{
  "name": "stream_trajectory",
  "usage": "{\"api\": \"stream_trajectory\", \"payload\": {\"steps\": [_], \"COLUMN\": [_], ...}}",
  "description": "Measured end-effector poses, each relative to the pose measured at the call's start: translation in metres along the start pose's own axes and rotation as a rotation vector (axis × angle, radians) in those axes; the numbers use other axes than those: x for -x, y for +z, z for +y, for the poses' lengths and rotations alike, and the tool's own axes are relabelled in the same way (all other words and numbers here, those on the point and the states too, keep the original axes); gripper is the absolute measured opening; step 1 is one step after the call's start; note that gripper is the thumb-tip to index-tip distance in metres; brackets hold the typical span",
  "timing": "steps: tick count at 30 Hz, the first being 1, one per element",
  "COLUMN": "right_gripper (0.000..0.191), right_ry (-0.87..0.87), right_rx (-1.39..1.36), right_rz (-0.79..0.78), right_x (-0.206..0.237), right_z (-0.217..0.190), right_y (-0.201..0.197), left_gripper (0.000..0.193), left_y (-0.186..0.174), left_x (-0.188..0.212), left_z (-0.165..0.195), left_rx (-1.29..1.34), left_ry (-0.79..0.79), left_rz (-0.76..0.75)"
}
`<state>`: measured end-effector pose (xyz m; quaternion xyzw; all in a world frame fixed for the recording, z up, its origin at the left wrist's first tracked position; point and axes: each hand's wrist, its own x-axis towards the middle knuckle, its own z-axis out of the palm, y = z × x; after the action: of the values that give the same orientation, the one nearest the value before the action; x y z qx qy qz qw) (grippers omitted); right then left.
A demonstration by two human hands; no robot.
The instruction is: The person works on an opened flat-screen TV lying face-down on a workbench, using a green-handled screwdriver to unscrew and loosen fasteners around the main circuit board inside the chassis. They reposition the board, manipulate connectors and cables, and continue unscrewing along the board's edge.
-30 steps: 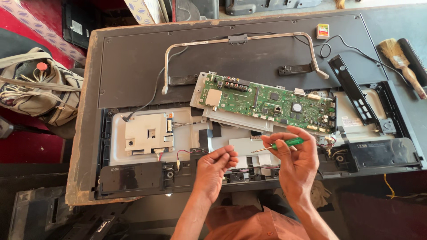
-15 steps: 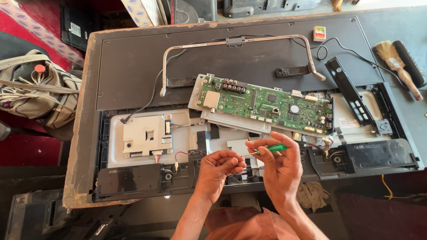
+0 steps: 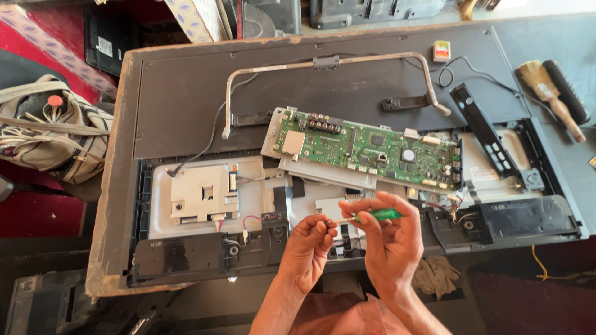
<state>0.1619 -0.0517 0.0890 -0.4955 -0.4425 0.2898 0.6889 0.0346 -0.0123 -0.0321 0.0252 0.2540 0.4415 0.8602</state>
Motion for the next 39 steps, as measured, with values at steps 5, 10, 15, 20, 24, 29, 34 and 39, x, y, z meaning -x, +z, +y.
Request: {"api": "stream_trajectory", "payload": {"steps": [5,10,15,20,24,29,34,39], "right_gripper": [0.033,0.032,0.028,0.028,0.029,0.029,0.028,0.027], "right_ry": [-0.013,-0.012,-0.099,-0.036,0.012,-0.024,0.007,0.006], "right_rx": [0.012,0.003,0.002,-0.070,-0.087,-0.095,-0.049,-0.016], "right_rz": [0.020,0.023,0.014,0.112,0.177,0.151,0.142,0.123], "right_x": [0.003,0.008,0.010,0.013,0.011,0.010,0.008,0.006], "right_z": [0.004,0.010,0.018,0.023,0.026,0.024,0.019,0.018], "right_y": [0.001,-0.002,-0.004,-0.004,-0.006,-0.006,-0.006,-0.008], "left_gripper": [0.012,0.013,0.013,0.012,0.011,0.016,0.020,0.027], "left_y": [-0.004,-0.007,-0.009,-0.009,-0.006,-0.003,0.003,0.020], "left_x": [-0.002,-0.003,-0.004,-0.007,-0.009,-0.007,-0.004,-0.001], "left_z": [-0.004,-0.011,-0.016,-0.019,-0.022,-0.022,-0.018,-0.014], "left_rx": [0.048,0.074,0.073,0.122,0.149,0.158,0.118,0.021], "left_ry": [0.001,-0.020,-0.040,-0.074,-0.094,-0.093,-0.092,-0.055], "left_rz": [-0.017,-0.003,0.014,-0.004,0.022,0.040,0.042,0.027]}}
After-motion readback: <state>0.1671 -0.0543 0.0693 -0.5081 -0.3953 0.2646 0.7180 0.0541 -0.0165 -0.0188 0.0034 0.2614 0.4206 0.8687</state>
